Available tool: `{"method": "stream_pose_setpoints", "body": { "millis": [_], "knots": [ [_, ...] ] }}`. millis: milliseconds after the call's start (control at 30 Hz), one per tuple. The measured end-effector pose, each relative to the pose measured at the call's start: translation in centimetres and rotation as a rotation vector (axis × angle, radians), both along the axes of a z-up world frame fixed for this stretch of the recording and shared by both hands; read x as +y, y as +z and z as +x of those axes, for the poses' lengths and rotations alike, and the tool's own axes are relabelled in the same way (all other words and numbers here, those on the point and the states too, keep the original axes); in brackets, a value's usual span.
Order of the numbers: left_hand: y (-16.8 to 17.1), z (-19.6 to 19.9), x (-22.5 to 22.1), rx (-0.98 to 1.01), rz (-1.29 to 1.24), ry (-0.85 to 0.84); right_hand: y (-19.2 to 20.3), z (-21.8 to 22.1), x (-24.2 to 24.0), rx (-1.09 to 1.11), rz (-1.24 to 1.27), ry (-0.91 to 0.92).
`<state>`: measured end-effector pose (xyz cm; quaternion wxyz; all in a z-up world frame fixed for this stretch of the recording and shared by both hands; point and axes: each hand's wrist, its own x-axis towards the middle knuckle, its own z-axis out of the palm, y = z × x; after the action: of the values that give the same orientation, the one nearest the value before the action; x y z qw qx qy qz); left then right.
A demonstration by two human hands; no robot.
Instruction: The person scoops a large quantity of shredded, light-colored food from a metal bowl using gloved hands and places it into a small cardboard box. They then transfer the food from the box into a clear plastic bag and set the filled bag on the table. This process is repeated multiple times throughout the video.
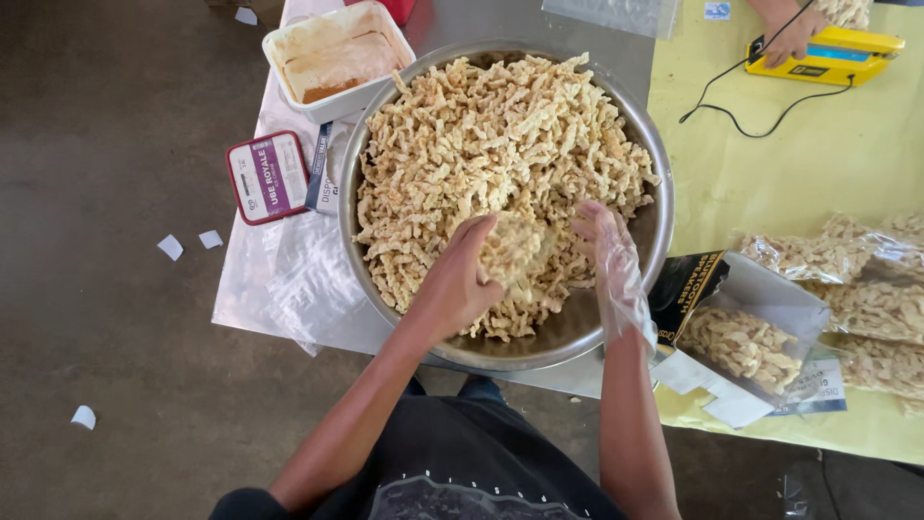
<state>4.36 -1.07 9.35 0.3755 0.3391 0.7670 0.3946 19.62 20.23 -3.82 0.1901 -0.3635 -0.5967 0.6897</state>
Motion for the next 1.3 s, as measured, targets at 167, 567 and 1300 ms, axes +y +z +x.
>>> {"method": "stream_pose_setpoints", "body": {
  "millis": [167,567,1300],
  "knots": [
    [5.6,1.7,-2.9,0.013,0.064,0.111,-12.3,1.8,3.2,-0.607,-0.118,-0.304],
    [5.3,1.5,-3.2,-0.055,-0.126,0.141,-21.2,-3.3,-2.5,0.06,-0.977,-0.718],
    [-1.8,-0.1,3.2,0.082,-0.23,-0.15,11.3,-5.4,-4.1,0.831,-0.201,-0.124]
  ]
}}
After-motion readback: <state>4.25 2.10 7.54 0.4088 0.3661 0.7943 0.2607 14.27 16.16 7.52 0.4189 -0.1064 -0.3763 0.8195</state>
